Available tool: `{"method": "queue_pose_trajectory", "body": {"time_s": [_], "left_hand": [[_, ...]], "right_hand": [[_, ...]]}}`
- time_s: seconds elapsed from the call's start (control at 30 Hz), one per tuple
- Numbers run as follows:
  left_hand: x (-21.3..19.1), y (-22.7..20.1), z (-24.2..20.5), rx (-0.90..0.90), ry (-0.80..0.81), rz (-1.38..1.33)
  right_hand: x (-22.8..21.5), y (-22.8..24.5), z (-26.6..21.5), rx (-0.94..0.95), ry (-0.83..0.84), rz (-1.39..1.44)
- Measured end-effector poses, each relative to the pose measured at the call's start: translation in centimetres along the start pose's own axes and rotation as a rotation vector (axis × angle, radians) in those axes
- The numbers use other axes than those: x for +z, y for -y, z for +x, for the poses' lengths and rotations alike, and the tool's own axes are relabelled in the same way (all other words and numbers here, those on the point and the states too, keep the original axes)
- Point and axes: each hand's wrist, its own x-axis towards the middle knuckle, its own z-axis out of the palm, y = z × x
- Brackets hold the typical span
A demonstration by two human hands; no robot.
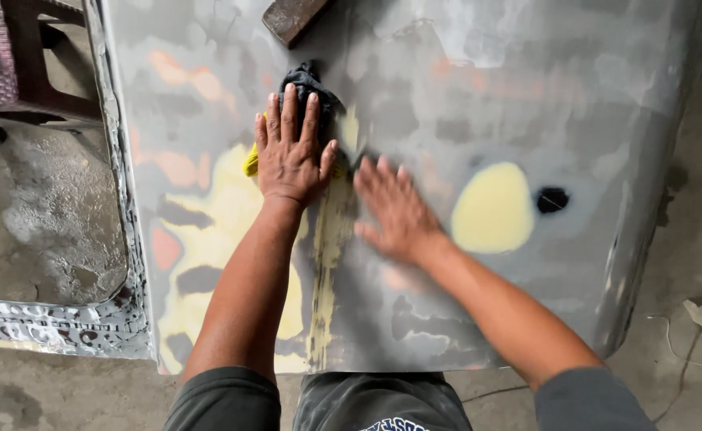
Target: The person sands a large, flat, gray surface using a sanding block in their right hand while holding a cloth in their left hand. They move the sanding block back and forth across the surface, focusing on different areas to smooth it out.
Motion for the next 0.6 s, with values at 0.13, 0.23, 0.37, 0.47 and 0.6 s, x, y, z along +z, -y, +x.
{"method": "queue_pose_trajectory", "body": {"time_s": [0.13,0.23,0.37,0.47,0.6], "left_hand": [[-0.1,-0.3,0.2,-0.009,0.009,-0.009],[0.1,-0.3,0.1,-0.019,0.017,0.001],[0.0,-0.2,0.0,-0.026,0.020,0.006],[0.1,-0.3,0.2,-0.026,0.021,0.006],[-0.2,-0.3,0.2,-0.025,0.022,-0.002]], "right_hand": [[2.4,-2.6,-3.4,-0.142,0.072,0.021],[-0.8,-7.1,-0.6,-0.078,-0.028,0.061],[-4.5,-8.0,5.5,0.263,-0.145,0.061],[-3.2,-3.8,4.8,0.208,-0.141,-0.036],[0.6,1.6,-1.4,-0.055,0.090,0.012]]}}
